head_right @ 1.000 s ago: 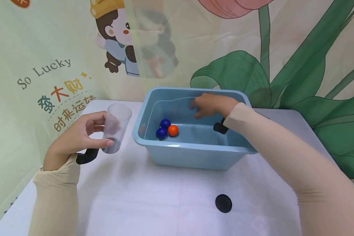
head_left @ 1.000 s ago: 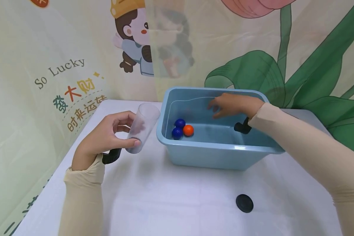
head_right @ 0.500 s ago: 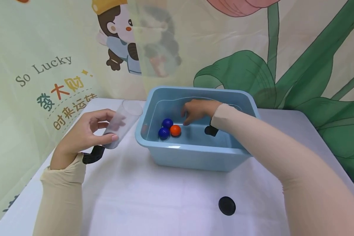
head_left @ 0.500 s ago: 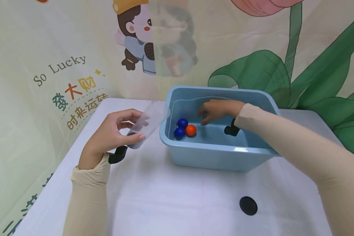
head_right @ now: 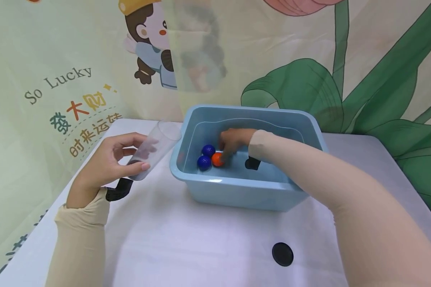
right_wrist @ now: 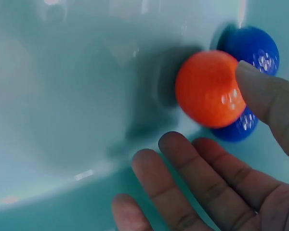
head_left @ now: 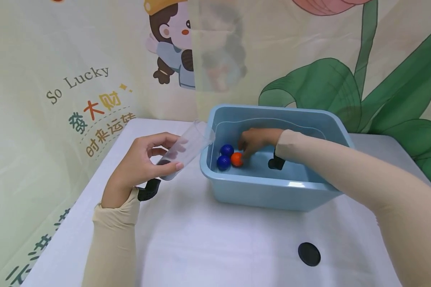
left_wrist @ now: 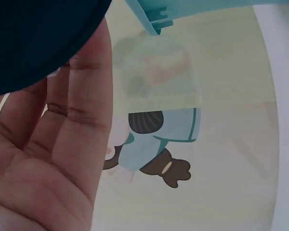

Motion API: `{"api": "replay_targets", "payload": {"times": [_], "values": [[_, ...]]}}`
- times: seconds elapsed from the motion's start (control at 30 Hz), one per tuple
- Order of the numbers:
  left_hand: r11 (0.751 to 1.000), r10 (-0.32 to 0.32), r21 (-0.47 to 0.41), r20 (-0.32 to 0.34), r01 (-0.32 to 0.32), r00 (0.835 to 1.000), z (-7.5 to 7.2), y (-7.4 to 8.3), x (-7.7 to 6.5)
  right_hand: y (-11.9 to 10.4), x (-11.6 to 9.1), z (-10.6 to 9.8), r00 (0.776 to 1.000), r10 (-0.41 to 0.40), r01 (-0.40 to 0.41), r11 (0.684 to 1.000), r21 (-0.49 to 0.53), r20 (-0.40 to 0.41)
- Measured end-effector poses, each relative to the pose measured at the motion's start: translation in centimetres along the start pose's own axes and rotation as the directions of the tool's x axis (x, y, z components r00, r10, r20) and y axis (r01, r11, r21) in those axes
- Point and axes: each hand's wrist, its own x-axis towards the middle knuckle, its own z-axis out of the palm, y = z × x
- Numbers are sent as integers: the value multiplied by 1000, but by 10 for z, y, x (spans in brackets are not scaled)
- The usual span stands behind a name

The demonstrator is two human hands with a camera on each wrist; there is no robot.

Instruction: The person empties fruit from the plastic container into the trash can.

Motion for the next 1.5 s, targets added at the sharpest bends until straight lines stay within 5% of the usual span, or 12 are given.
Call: {"api": "replay_targets", "payload": {"times": [0.87,1.5], "values": [[999,-18,34,-10,19,1000,8,8,6,-4,0,-7,1000,-2,2,999,-48,7],[999,-26,32,-30,27,999,11,0,10,0,-28,-28,969,-158,151,987,-52,-188]]}}
